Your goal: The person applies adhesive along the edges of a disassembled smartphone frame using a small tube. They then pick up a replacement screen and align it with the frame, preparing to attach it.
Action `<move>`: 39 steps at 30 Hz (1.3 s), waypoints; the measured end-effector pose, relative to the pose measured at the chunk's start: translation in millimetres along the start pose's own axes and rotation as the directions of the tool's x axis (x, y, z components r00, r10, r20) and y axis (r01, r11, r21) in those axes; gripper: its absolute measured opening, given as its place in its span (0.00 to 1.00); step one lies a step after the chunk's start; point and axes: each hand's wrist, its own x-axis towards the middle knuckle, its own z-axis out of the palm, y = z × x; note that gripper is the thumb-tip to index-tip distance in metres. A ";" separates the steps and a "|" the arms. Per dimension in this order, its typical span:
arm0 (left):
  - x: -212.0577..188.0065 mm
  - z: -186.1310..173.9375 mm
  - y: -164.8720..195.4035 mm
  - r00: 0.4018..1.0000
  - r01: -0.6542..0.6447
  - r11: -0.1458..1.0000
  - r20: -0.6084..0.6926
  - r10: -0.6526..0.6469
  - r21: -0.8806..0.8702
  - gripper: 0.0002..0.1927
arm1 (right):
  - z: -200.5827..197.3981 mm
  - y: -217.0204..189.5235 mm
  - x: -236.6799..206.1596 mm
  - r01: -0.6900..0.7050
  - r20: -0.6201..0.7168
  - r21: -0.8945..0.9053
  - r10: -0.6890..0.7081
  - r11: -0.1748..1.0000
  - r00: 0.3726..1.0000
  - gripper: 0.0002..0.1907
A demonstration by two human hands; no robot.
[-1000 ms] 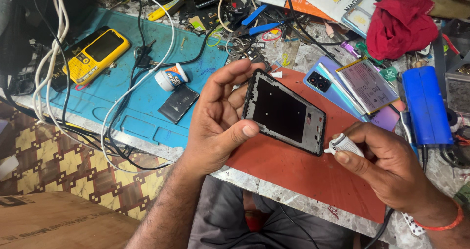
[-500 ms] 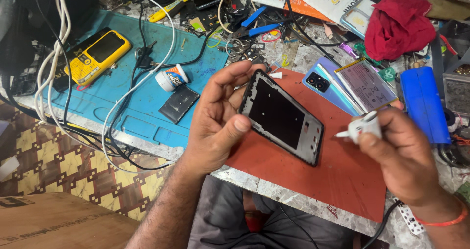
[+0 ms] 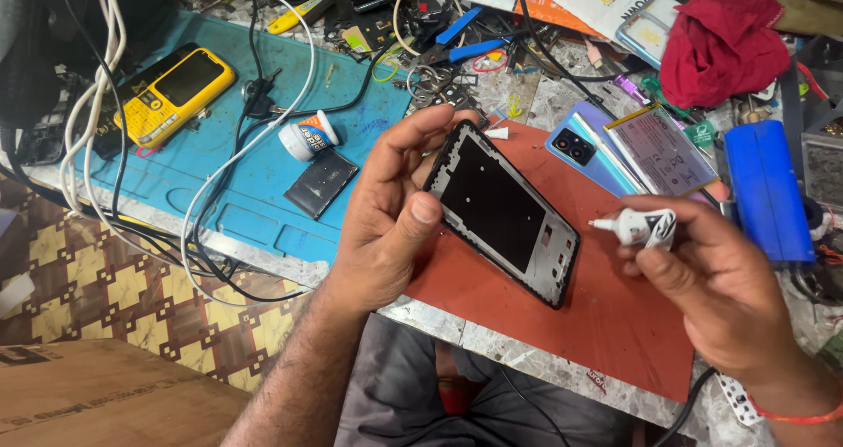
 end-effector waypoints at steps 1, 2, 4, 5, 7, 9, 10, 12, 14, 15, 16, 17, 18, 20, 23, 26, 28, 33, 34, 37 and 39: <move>-0.3 -0.1 0.2 1.000 0.003 1.000 -0.001 -0.003 -0.002 0.36 | 3.1 -0.5 0.7 -0.012 0.024 -0.008 0.012 1.000 1.000 0.23; -0.6 -0.3 0.4 1.000 0.005 1.000 -0.001 -0.005 -0.003 0.36 | 5.0 -1.4 0.5 -0.021 0.028 -0.020 0.022 1.000 0.999 0.23; -0.7 -0.9 0.8 1.000 0.008 1.000 -0.001 -0.008 -0.001 0.36 | 7.3 -2.1 0.5 -0.036 0.037 -0.042 0.038 0.998 0.999 0.24; -0.9 -1.3 1.1 1.000 0.008 1.000 0.000 -0.008 0.001 0.36 | 7.9 -1.8 0.5 -0.031 0.036 -0.126 0.036 0.992 0.999 0.22; -0.4 -1.7 0.9 1.000 0.005 1.000 0.007 -0.005 0.003 0.36 | 7.9 -1.5 -0.3 -0.021 0.032 -0.293 0.032 0.956 0.999 0.19; 0.3 -2.5 0.7 1.000 0.004 1.000 0.014 -0.004 0.003 0.35 | 7.8 -0.9 0.7 0.092 0.100 -0.308 -0.064 0.947 0.993 0.18; 0.1 -2.8 0.9 1.000 0.007 1.000 0.015 -0.007 0.002 0.36 | 8.3 -0.7 0.9 0.148 0.136 -0.312 -0.110 0.939 0.985 0.17; -0.3 -3.3 1.4 1.000 0.013 1.000 0.014 -0.013 -0.001 0.36 | 9.4 -2.5 -0.5 0.139 0.125 -0.327 -0.103 0.935 0.987 0.16; -0.5 -3.8 1.8 1.000 0.012 1.000 0.021 -0.012 0.007 0.36 | 10.8 -5.0 -0.6 0.125 0.111 -0.385 -0.088 0.914 0.990 0.15; -0.7 -3.8 1.9 1.000 0.008 1.000 0.029 -0.008 0.016 0.36 | 11.6 -6.8 -1.4 0.113 0.101 -0.434 -0.077 0.894 0.992 0.15; -0.8 -3.7 1.9 0.999 0.004 1.000 0.034 -0.005 0.019 0.36 | 12.2 -8.4 -1.6 0.101 0.091 -0.481 -0.066 0.871 0.994 0.15; -0.9 -3.6 2.0 0.999 0.000 1.000 0.039 -0.001 0.021 0.36 | 13.5 -9.3 -1.4 0.099 0.088 -0.505 -0.063 0.858 0.994 0.15; -1.0 -3.6 2.2 0.999 -0.003 1.000 0.042 0.002 0.019 0.36 | 15.1 -9.6 -1.1 0.097 0.085 -0.527 -0.062 0.844 0.994 0.15; -1.0 -3.4 2.3 0.999 0.000 1.000 0.045 0.000 0.006 0.37 | 16.9 -10.3 -0.9 0.086 0.075 -0.561 -0.053 0.824 0.996 0.15; -0.8 -3.0 2.2 0.999 0.010 1.000 0.046 -0.009 -0.016 0.37 | 17.1 -10.6 -0.1 0.081 0.076 -0.587 -0.044 0.806 0.996 0.16; -0.2 -3.2 2.3 0.999 0.011 1.000 0.046 -0.010 -0.018 0.38 | 16.2 -10.2 0.6 0.110 0.105 -0.589 -0.060 0.800 0.993 0.16; -0.3 -2.9 2.5 0.999 0.010 1.000 0.045 -0.010 -0.015 0.38 | 16.1 -9.5 0.1 0.123 0.114 -0.581 -0.069 0.804 0.991 0.15; -0.3 -2.4 3.0 0.999 0.009 1.000 0.046 -0.009 -0.005 0.38 | 16.9 -10.2 -0.1 0.122 0.101 -0.591 -0.077 0.797 0.992 0.16; -0.5 -2.3 3.1 0.999 0.009 1.000 0.045 -0.009 -0.005 0.38 | 17.3 -10.6 0.0 0.112 0.091 -0.597 -0.071 0.795 0.993 0.16; -1.4 -1.8 3.4 0.999 0.009 1.000 0.044 -0.009 -0.005 0.38 | 18.9 -11.7 0.2 0.087 0.065 -0.618 -0.060 0.782 0.996 0.17; -1.6 -1.8 3.4 0.999 0.005 1.000 0.045 -0.005 -0.006 0.37 | 19.9 -12.5 0.0 0.087 0.061 -0.622 -0.062 0.778 0.996 0.17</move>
